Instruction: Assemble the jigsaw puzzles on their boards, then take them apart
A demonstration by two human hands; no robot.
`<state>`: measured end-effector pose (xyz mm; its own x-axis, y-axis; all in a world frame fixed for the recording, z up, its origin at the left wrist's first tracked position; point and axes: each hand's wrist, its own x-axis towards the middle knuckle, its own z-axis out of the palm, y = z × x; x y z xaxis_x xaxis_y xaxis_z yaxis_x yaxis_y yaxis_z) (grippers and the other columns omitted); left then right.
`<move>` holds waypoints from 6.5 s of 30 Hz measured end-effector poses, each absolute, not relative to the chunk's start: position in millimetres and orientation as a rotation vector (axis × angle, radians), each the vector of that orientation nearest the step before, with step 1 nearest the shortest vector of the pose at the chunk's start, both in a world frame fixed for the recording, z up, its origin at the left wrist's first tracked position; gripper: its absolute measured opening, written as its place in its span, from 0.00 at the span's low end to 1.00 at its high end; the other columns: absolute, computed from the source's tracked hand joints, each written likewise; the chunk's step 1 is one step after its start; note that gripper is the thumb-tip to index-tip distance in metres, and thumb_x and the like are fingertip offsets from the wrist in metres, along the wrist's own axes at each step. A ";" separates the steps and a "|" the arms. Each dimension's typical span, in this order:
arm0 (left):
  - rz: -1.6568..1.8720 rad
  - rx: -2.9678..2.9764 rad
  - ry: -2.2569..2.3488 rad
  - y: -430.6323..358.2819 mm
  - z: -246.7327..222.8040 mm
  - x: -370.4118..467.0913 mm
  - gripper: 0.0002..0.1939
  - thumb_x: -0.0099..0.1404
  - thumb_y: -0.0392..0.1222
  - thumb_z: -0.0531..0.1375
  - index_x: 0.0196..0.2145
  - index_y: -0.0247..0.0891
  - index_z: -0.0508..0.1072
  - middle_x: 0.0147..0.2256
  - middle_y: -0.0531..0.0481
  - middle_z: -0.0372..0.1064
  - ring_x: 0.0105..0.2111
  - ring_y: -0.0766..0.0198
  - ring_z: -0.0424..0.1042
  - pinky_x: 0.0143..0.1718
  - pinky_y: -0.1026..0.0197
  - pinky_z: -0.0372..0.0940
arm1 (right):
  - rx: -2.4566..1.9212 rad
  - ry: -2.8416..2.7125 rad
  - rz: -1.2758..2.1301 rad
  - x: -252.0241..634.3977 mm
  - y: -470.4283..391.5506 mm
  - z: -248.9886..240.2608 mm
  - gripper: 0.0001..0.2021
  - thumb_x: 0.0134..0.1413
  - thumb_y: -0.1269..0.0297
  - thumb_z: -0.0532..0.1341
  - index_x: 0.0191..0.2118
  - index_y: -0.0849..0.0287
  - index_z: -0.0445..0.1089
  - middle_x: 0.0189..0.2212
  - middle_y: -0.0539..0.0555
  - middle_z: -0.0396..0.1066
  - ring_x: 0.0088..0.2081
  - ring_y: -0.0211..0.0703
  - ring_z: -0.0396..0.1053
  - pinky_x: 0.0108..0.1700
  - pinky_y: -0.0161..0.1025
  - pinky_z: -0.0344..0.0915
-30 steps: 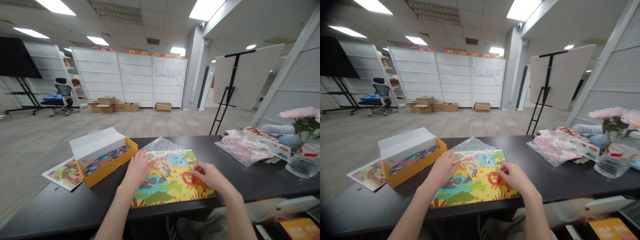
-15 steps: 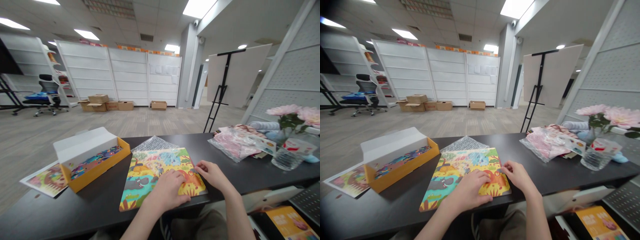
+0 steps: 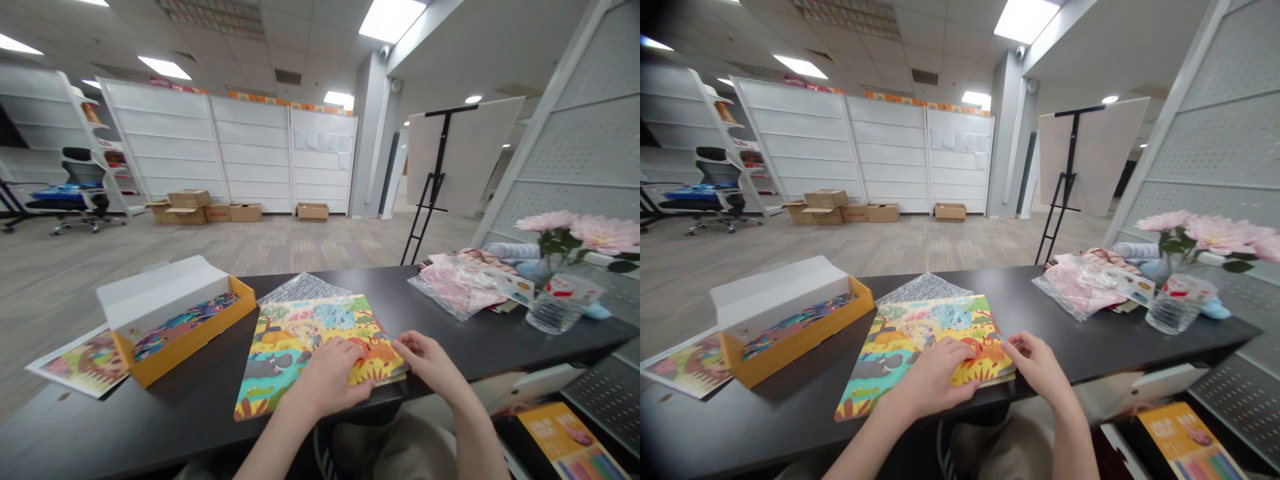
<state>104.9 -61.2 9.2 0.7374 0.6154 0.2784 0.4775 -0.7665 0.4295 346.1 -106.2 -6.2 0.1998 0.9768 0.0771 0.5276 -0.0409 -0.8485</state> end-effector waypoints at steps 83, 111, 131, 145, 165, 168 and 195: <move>1.009 2.174 0.721 -56.3 10.0 88.1 0.33 0.55 0.37 0.71 0.57 0.46 0.66 0.54 0.49 0.68 0.55 0.55 0.67 0.58 0.53 0.63 | -1.339 -1.265 0.830 261.5 -81.4 -19.0 0.28 0.55 0.43 0.63 0.51 0.62 0.71 0.26 0.54 0.76 0.27 0.46 0.72 0.30 0.39 0.68; 0.950 2.399 1.062 -33.6 -3.6 80.5 0.13 0.64 0.46 0.65 0.44 0.41 0.70 0.61 0.40 0.61 0.64 0.46 0.57 0.64 0.39 0.55 | -1.373 -1.146 0.711 262.4 -82.8 -18.0 0.18 0.55 0.46 0.60 0.41 0.56 0.68 0.27 0.51 0.72 0.25 0.42 0.68 0.25 0.37 0.65; 0.944 2.284 1.223 -12.1 -15.1 58.3 0.26 0.71 0.50 0.53 0.62 0.36 0.62 0.65 0.35 0.59 0.66 0.48 0.57 0.66 0.42 0.54 | -1.535 -1.674 0.605 249.8 -16.5 50.0 0.16 0.53 0.53 0.59 0.25 0.58 0.77 0.21 0.52 0.74 0.27 0.45 0.70 0.29 0.37 0.62; 1.076 2.187 1.132 -18.3 -3.3 55.4 0.29 0.69 0.39 0.52 0.66 0.36 0.59 0.67 0.40 0.55 0.68 0.53 0.54 0.69 0.44 0.52 | -1.335 -1.644 0.683 226.6 21.8 1.9 0.11 0.52 0.62 0.59 0.35 0.60 0.76 0.34 0.56 0.79 0.37 0.48 0.74 0.43 0.44 0.69; 1.194 2.198 1.171 -29.5 13.5 32.0 0.15 0.66 0.41 0.61 0.50 0.42 0.71 0.53 0.45 0.69 0.56 0.54 0.68 0.59 0.49 0.61 | -1.771 -1.480 0.521 319.6 -40.7 16.0 0.14 0.52 0.55 0.59 0.36 0.59 0.75 0.33 0.60 0.79 0.36 0.52 0.76 0.39 0.44 0.69; 0.890 2.210 1.000 -41.7 21.0 33.3 0.13 0.61 0.44 0.67 0.44 0.42 0.74 0.43 0.50 0.73 0.43 0.59 0.72 0.48 0.56 0.67 | -1.784 -1.529 0.549 316.4 -45.2 17.0 0.14 0.54 0.54 0.59 0.37 0.59 0.75 0.33 0.59 0.79 0.36 0.52 0.76 0.39 0.44 0.68; 0.699 2.203 1.041 -69.7 16.6 25.4 0.21 0.66 0.45 0.61 0.56 0.46 0.67 0.54 0.48 0.70 0.54 0.54 0.69 0.57 0.52 0.63 | -1.394 -1.822 1.466 239.8 -45.6 12.1 0.10 0.54 0.57 0.64 0.35 0.59 0.69 0.18 0.45 0.70 0.18 0.35 0.68 0.20 0.29 0.60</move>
<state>25.4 -69.7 16.6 0.5544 0.8074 0.2020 0.4930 -0.5141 0.7019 239.8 -45.6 12.1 -0.4116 0.8748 -0.2556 0.4367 -0.0568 -0.8978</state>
